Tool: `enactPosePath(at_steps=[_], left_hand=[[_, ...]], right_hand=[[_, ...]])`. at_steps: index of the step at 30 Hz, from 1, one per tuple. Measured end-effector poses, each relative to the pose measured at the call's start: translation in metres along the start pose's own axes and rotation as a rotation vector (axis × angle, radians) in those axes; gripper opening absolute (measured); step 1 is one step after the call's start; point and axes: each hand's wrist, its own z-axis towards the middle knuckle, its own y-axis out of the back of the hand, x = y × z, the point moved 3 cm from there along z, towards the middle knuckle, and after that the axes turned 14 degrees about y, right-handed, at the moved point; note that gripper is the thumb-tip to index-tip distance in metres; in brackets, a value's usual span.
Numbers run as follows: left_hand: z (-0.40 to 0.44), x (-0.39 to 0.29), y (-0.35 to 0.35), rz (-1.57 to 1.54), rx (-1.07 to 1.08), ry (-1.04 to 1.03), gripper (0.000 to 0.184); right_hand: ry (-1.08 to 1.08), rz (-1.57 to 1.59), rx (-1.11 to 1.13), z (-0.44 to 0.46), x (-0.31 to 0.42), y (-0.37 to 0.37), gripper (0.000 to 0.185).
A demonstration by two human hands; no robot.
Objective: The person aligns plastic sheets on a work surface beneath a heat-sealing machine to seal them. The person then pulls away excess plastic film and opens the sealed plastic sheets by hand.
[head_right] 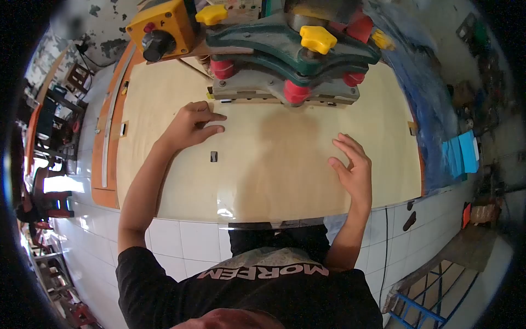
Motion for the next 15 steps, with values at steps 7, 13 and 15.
enactPosePath(at_steps=[7,13,15], left_hand=[[-0.0013,0.0018,-0.0013,0.005,0.005,0.027,0.025],[-0.0028,-0.0003,-0.0004,0.007,-0.012,-0.002,0.025],[-0.0034,-0.0012,0.0,-0.002,0.005,0.019,0.025]], right_hand=[[0.044,-0.032,0.01,-0.0007,-0.0034,0.0,0.042],[0.042,-0.018,0.003,-0.0008,-0.0013,-0.0003,0.041],[0.029,-0.022,0.005,-0.0001,0.0002,-0.0002,0.041]])
